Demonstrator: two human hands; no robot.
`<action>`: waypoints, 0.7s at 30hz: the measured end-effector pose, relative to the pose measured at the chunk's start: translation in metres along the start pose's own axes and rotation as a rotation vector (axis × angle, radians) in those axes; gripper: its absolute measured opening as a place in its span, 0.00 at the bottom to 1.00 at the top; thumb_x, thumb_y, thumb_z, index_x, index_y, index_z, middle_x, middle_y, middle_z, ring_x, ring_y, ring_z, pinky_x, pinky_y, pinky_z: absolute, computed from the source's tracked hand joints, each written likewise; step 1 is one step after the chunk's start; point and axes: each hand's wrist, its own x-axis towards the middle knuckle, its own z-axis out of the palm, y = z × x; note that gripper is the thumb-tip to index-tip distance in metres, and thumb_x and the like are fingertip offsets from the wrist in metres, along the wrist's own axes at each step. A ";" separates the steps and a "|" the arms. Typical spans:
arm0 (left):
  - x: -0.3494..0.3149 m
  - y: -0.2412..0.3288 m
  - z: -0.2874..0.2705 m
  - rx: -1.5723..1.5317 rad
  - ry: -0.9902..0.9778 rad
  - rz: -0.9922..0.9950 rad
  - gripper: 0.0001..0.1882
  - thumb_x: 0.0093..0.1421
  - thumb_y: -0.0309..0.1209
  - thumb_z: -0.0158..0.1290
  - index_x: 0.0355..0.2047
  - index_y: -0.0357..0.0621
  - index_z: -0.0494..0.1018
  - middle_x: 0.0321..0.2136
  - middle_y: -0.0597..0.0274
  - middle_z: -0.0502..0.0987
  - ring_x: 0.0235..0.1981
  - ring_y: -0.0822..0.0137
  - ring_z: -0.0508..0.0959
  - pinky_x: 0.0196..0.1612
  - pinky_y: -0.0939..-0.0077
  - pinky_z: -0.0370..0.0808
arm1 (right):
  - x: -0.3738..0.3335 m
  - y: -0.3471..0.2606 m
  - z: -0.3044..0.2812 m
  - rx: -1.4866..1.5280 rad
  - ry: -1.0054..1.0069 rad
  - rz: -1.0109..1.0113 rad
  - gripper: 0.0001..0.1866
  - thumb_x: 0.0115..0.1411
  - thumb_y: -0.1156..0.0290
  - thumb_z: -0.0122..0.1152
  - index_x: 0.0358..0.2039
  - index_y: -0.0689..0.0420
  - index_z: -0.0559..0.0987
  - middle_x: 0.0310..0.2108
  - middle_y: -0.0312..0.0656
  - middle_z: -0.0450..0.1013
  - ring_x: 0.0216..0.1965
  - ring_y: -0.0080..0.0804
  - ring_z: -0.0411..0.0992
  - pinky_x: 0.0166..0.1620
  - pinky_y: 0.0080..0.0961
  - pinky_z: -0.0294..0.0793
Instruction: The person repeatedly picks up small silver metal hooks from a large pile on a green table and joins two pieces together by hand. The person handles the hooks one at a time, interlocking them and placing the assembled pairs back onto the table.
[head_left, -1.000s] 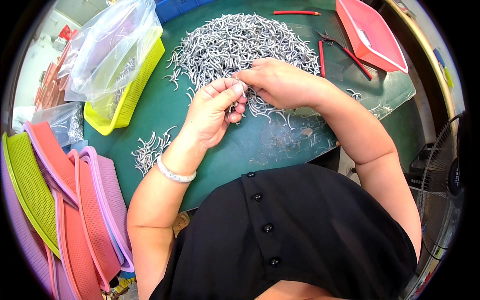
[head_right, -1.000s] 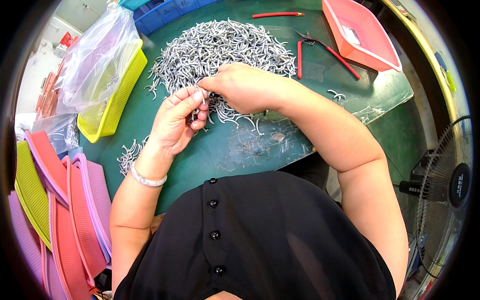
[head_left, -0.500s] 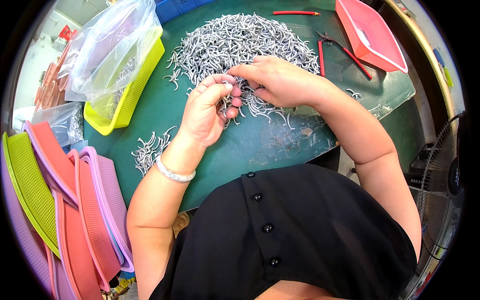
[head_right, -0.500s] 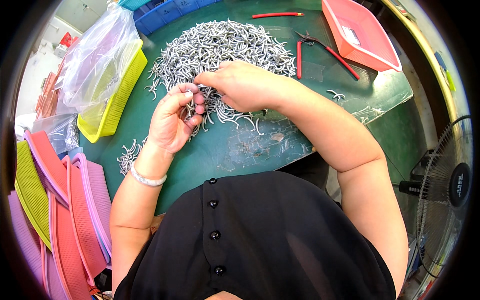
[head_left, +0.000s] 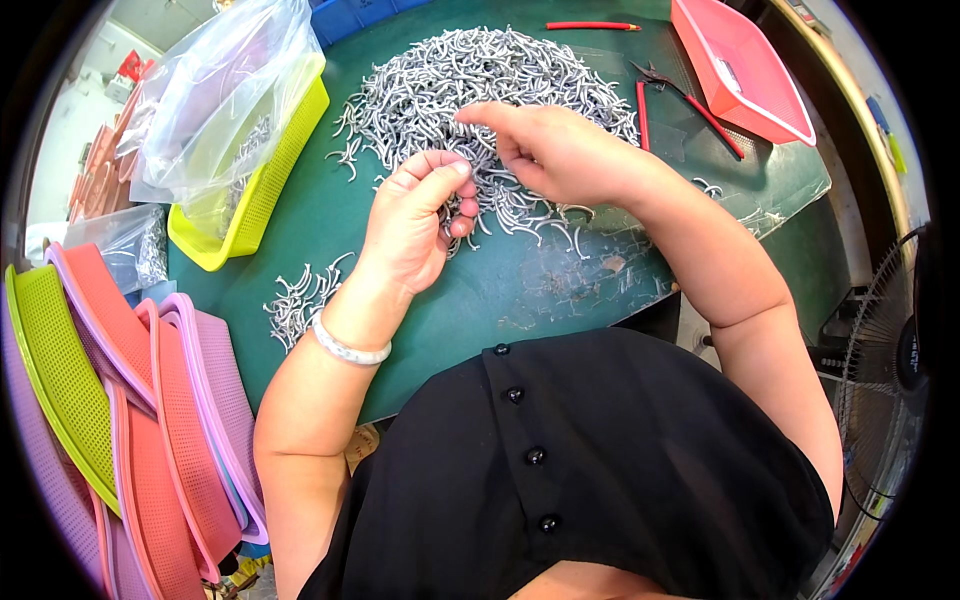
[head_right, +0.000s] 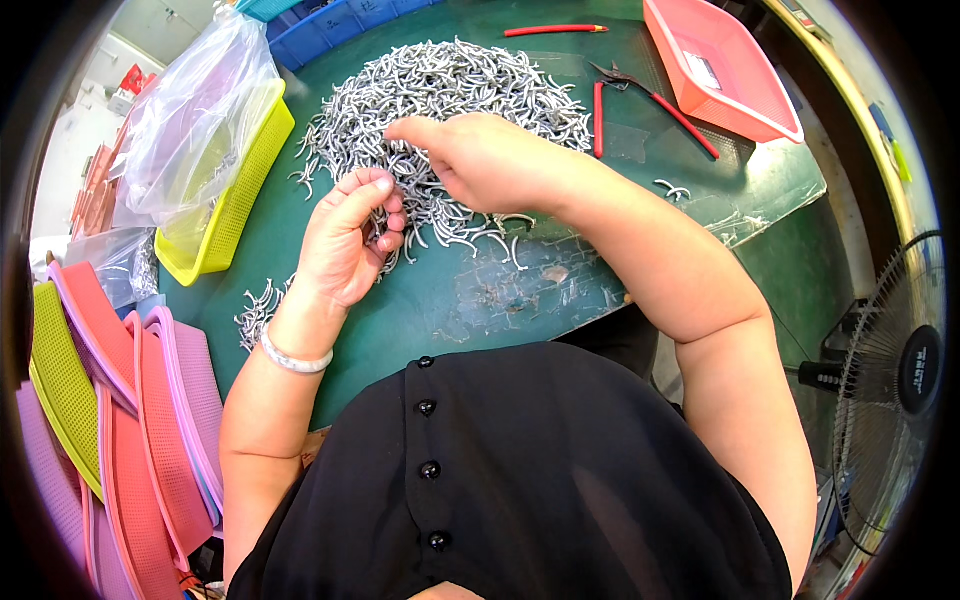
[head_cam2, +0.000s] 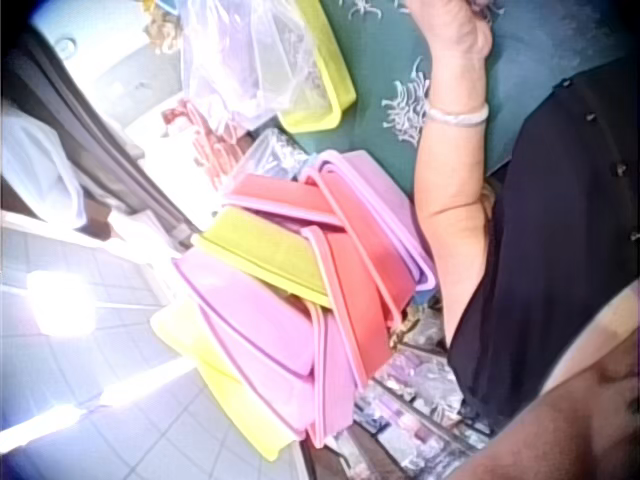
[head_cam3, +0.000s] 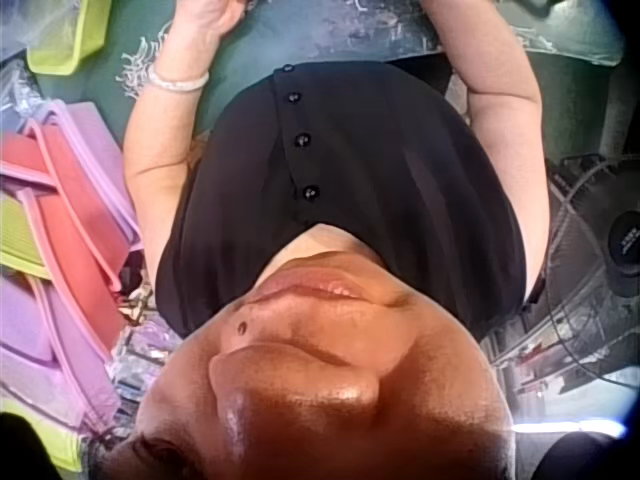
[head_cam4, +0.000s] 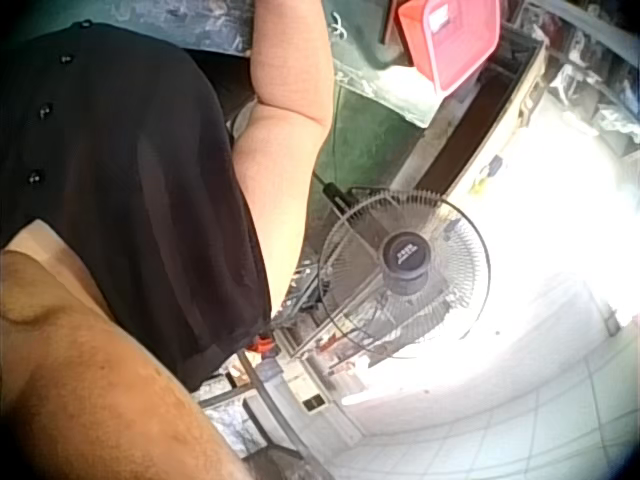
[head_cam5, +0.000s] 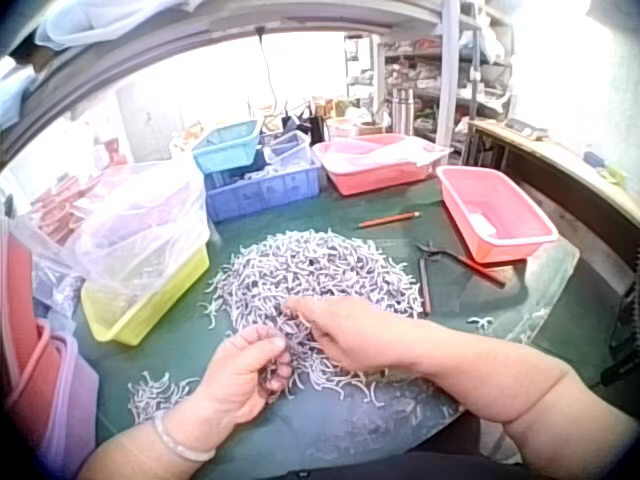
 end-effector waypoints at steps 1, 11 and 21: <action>0.000 -0.001 0.000 0.009 0.020 0.007 0.04 0.54 0.26 0.50 0.30 0.43 0.67 0.22 0.66 0.71 0.20 0.74 0.69 0.20 0.84 0.64 | 0.001 -0.001 -0.001 0.053 0.029 -0.001 0.29 0.44 0.83 0.50 0.51 0.56 0.64 0.21 0.38 0.67 0.23 0.31 0.67 0.29 0.26 0.67; 0.001 -0.004 0.003 0.032 0.029 0.031 0.06 0.53 0.26 0.54 0.31 0.43 0.68 0.22 0.69 0.71 0.18 0.78 0.68 0.17 0.88 0.62 | 0.003 -0.011 -0.003 0.265 0.199 -0.152 0.29 0.45 0.81 0.53 0.51 0.53 0.64 0.21 0.37 0.68 0.23 0.29 0.69 0.28 0.23 0.68; 0.000 -0.003 0.002 0.031 0.020 0.061 0.04 0.54 0.26 0.52 0.30 0.43 0.69 0.21 0.68 0.70 0.19 0.78 0.68 0.18 0.87 0.62 | 0.003 -0.005 -0.006 0.381 0.083 -0.024 0.28 0.45 0.81 0.53 0.51 0.56 0.65 0.24 0.36 0.68 0.28 0.27 0.68 0.33 0.22 0.67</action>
